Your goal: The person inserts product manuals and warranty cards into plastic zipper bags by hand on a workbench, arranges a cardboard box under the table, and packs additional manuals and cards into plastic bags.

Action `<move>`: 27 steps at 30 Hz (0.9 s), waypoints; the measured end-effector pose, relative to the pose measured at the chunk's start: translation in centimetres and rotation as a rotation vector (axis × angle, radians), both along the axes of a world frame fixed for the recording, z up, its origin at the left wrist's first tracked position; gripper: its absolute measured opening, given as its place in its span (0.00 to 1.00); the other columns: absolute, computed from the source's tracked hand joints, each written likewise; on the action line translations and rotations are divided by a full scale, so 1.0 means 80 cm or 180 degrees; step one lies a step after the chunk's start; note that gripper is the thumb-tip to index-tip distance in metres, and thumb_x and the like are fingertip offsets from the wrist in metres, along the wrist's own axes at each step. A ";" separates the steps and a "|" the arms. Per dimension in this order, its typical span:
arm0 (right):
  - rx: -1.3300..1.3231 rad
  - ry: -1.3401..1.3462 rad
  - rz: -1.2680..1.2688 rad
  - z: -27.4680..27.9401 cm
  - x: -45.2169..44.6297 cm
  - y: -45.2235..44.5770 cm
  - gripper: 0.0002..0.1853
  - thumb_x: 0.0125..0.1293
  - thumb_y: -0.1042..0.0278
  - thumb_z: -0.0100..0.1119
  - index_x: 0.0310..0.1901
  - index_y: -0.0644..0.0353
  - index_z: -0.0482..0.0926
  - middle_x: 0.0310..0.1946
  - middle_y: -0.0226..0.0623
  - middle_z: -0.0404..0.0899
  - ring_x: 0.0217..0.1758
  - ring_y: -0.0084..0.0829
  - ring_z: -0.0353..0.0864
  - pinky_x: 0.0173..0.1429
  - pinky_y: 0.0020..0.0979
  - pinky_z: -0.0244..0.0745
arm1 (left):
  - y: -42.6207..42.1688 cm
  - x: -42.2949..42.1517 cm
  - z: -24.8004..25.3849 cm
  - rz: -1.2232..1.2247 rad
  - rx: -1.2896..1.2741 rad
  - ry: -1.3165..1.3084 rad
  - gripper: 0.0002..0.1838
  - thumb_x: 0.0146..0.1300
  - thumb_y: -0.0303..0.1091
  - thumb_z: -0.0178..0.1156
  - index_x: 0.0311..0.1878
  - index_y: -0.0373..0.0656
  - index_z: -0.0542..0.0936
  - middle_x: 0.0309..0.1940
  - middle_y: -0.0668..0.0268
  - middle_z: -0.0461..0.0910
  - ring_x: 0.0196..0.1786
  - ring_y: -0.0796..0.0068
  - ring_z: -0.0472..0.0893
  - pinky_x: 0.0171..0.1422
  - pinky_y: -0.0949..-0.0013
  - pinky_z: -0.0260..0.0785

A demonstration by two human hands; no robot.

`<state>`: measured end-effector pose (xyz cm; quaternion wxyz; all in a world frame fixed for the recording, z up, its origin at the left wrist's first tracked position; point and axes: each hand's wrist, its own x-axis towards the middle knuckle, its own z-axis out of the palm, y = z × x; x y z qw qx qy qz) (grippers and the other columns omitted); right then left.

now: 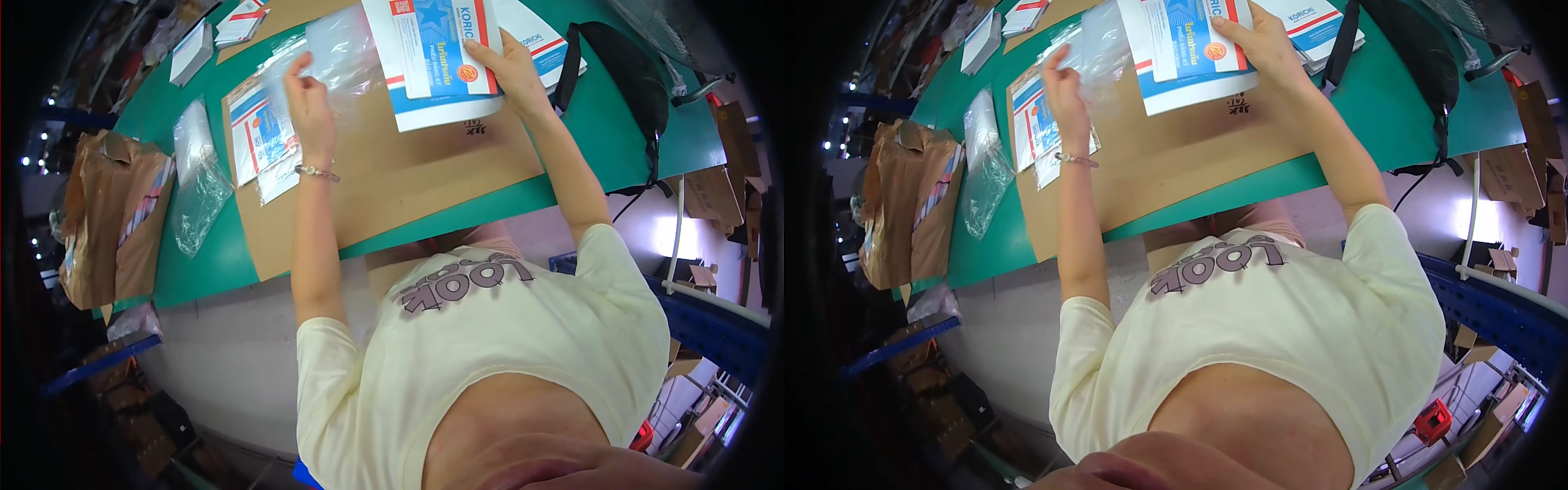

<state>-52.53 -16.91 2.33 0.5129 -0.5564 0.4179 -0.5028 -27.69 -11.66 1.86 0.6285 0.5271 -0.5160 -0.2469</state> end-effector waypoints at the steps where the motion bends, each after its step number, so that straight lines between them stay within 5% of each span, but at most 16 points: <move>1: -0.0105 0.0161 -0.0027 0.004 -0.004 0.003 0.23 0.61 0.65 0.58 0.54 0.70 0.67 0.42 0.43 0.78 0.40 0.25 0.81 0.43 0.25 0.77 | -0.002 0.003 -0.018 -0.0058 0.0137 -0.0132 0.20 0.56 0.24 0.45 0.54 0.39 0.67 0.26 0.72 0.62 0.28 0.85 0.64 0.26 0.79 0.61; 3: -0.0257 -0.0041 0.0062 0.005 -0.016 0.007 0.26 0.60 0.64 0.59 0.55 0.71 0.66 0.43 0.44 0.78 0.39 0.24 0.81 0.43 0.25 0.77 | -0.008 0.009 -0.058 -0.0199 0.0424 -0.0412 0.20 0.55 0.25 0.46 0.54 0.39 0.67 0.26 0.71 0.61 0.29 0.83 0.65 0.27 0.78 0.63; 6: -0.0094 0.0261 0.0190 0.006 -0.045 0.023 0.27 0.59 0.64 0.60 0.55 0.73 0.66 0.43 0.46 0.77 0.41 0.26 0.80 0.44 0.25 0.76 | 0.010 -0.001 -0.086 -0.0730 0.1282 0.0272 0.22 0.54 0.26 0.46 0.56 0.40 0.68 0.34 0.62 0.71 0.37 0.75 0.72 0.39 0.74 0.70; 9: -0.0008 0.0543 -0.0006 -0.008 -0.062 0.041 0.22 0.60 0.62 0.58 0.51 0.69 0.71 0.42 0.41 0.79 0.41 0.24 0.79 0.46 0.26 0.74 | 0.020 -0.008 -0.095 -0.1139 0.0717 -0.1049 0.25 0.53 0.26 0.48 0.58 0.40 0.66 0.52 0.53 0.71 0.51 0.65 0.74 0.55 0.67 0.68; 10: 0.0044 0.0522 -0.0012 -0.018 -0.068 0.045 0.23 0.60 0.63 0.59 0.52 0.70 0.71 0.42 0.43 0.78 0.42 0.24 0.79 0.45 0.26 0.75 | 0.030 -0.007 -0.077 -0.1342 0.1045 -0.1358 0.29 0.52 0.28 0.53 0.61 0.40 0.63 0.62 0.52 0.64 0.59 0.58 0.70 0.62 0.63 0.62; 13: 0.0332 0.0469 -0.0102 -0.027 -0.083 0.062 0.23 0.60 0.63 0.59 0.52 0.70 0.70 0.42 0.44 0.78 0.42 0.24 0.78 0.46 0.26 0.75 | 0.033 0.002 -0.080 -0.1330 0.0394 -0.2396 0.28 0.53 0.28 0.55 0.60 0.39 0.64 0.58 0.51 0.67 0.57 0.56 0.71 0.58 0.62 0.66; 19: 0.0620 0.0632 0.0376 -0.022 -0.082 0.097 0.21 0.60 0.66 0.59 0.51 0.69 0.71 0.41 0.40 0.79 0.40 0.22 0.78 0.44 0.25 0.75 | 0.007 -0.003 -0.082 -0.0528 0.0063 -0.3217 0.15 0.56 0.22 0.50 0.47 0.39 0.76 0.53 0.53 0.72 0.44 0.54 0.77 0.47 0.61 0.70; 25: 0.0186 0.2004 0.0380 -0.022 -0.068 0.109 0.22 0.59 0.65 0.57 0.52 0.71 0.69 0.41 0.46 0.79 0.39 0.29 0.80 0.44 0.28 0.73 | -0.027 -0.033 -0.084 -0.0267 0.0159 -0.2582 0.10 0.56 0.28 0.54 0.40 0.40 0.79 0.34 0.53 0.76 0.35 0.51 0.77 0.41 0.56 0.70; 27: 0.0124 0.1809 0.0435 -0.028 -0.066 0.104 0.23 0.59 0.63 0.55 0.52 0.70 0.70 0.41 0.50 0.79 0.41 0.35 0.80 0.46 0.30 0.72 | -0.030 -0.038 -0.082 -0.0341 0.0459 -0.2609 0.10 0.56 0.30 0.54 0.40 0.41 0.80 0.29 0.54 0.75 0.33 0.52 0.77 0.39 0.57 0.70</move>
